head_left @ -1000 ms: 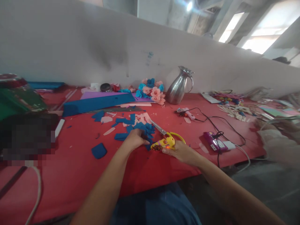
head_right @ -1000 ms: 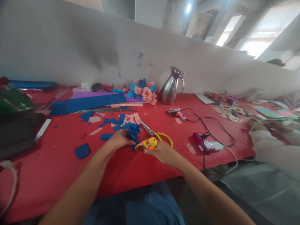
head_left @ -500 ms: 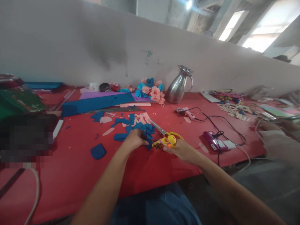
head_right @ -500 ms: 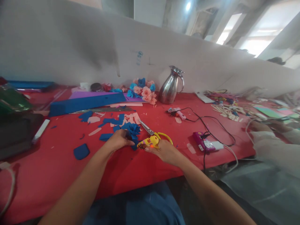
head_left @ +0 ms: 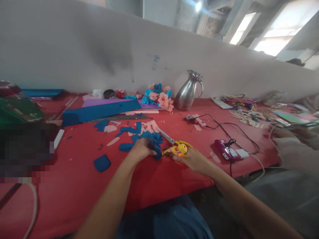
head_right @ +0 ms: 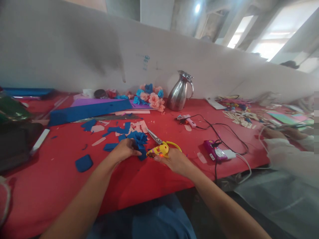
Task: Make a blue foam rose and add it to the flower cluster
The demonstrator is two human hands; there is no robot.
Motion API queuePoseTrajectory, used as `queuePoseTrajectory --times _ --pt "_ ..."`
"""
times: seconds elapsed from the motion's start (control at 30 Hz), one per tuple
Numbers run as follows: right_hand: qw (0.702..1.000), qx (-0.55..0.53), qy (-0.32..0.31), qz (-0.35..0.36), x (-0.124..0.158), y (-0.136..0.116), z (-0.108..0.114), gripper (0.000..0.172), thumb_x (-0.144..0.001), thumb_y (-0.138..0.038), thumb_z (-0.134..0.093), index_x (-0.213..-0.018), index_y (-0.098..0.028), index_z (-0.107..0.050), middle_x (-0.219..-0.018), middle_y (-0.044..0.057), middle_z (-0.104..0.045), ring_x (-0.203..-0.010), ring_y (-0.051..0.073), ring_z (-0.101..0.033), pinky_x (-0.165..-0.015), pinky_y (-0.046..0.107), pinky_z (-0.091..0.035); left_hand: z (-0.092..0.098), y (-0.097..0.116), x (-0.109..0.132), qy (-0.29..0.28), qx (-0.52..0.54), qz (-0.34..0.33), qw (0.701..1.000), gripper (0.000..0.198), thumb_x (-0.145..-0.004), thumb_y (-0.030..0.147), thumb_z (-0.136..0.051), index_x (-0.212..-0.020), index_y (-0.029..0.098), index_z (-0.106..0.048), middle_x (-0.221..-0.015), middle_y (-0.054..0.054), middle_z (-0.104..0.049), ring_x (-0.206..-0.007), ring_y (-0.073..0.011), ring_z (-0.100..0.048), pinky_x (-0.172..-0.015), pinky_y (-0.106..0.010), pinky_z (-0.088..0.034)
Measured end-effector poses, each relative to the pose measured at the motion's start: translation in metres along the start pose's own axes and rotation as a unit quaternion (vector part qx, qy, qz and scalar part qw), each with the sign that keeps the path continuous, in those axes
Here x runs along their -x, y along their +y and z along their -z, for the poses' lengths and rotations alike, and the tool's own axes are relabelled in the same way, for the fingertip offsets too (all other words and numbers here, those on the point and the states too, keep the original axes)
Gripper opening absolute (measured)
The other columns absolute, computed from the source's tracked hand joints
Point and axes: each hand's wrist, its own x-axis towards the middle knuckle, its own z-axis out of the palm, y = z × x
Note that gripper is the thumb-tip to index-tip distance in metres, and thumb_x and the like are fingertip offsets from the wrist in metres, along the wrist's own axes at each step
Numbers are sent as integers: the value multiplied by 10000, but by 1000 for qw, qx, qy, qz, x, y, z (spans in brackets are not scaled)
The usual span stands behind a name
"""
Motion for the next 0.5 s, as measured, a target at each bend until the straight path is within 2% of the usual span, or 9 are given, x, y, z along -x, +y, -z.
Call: queuePoseTrajectory --times 0.17,0.37,0.5 --pt "994 101 30 -28 8 -6 -2 343 -860 -495 -519 -1148 -350 -635 -1103 20 -675 -1086 244 -576 -893 357 -470 -2 -5 -2 3 -28 -7 1000 290 -434 166 -754 -409 208 -469 -439 41 -498 -492 -151 -499 -469 -255 -308" --pt "986 151 40 -55 13 -9 -4 367 -866 -527 -489 -1175 -370 -609 -1170 28 -633 -1061 245 -591 -811 339 -493 0 -1 1 -13 -15 7 1000 247 -459 157 -740 -440 205 -498 -488 25 -547 -545 -174 -547 -508 -263 -353" --pt "983 169 37 -64 17 -13 -5 379 -867 -537 -481 -1160 -339 -618 -1100 56 -661 -996 251 -619 -744 322 -486 1 2 2 -10 -3 11 1000 240 -450 144 -745 -454 208 -514 -484 26 -549 -569 -185 -567 -526 -262 -377"
